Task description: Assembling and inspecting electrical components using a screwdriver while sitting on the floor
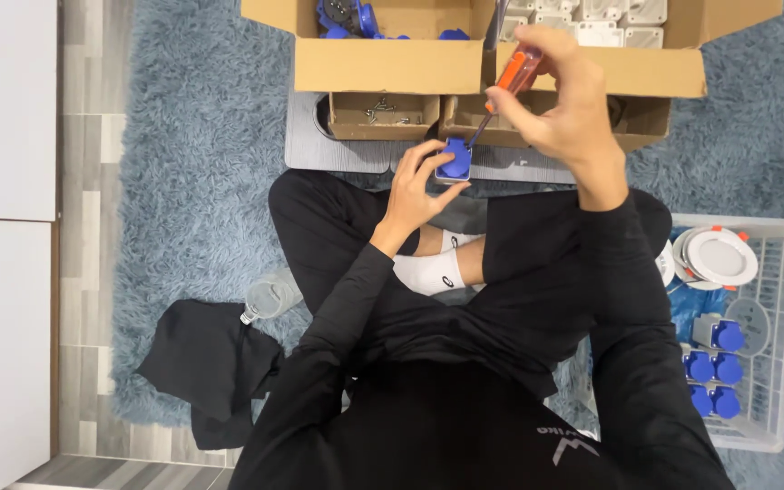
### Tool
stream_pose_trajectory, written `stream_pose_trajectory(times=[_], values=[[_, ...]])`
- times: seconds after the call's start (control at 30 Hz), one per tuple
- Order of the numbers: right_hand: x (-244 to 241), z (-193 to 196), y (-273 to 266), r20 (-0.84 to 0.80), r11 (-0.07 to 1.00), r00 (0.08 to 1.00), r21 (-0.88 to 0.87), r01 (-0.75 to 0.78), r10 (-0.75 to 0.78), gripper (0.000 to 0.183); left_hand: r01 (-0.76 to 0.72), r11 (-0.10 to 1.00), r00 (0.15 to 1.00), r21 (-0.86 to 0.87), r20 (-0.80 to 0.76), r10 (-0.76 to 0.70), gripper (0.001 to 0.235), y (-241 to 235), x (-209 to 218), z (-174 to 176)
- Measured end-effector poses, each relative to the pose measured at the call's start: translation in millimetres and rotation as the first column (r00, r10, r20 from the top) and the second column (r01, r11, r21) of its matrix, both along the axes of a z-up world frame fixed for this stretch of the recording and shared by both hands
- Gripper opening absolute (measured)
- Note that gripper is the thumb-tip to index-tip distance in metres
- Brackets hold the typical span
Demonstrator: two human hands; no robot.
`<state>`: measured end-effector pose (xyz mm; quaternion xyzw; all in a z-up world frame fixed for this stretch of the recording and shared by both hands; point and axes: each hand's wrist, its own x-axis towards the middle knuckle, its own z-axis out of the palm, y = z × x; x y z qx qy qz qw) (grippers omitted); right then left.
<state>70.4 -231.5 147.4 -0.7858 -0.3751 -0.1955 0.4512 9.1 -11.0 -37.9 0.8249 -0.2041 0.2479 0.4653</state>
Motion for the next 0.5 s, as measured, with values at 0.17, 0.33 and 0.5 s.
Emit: stream_pose_trajectory(times=[0.17,0.33,0.5], values=[[6.0,-9.6,12.3,0.152,0.985,0.976,-0.055,0.163,-0.153,0.067,-0.006,1.0,1.0,-0.008,0.005,0.006,0.053,-0.3,0.8,-2.5],[2.1,-2.9,15.6,0.252,0.944,0.932,-0.137,0.299,-0.259,0.071,-0.004,1.0,1.0,-0.024,0.008,0.004,0.053,-0.5,1.3,-3.3],[-5.8,41.5,8.4,-0.25,0.968,0.939,-0.025,-0.25,0.236,0.07,-0.01,0.999,1.0,-0.033,0.006,0.01,0.053,-1.1,1.8,-5.3]])
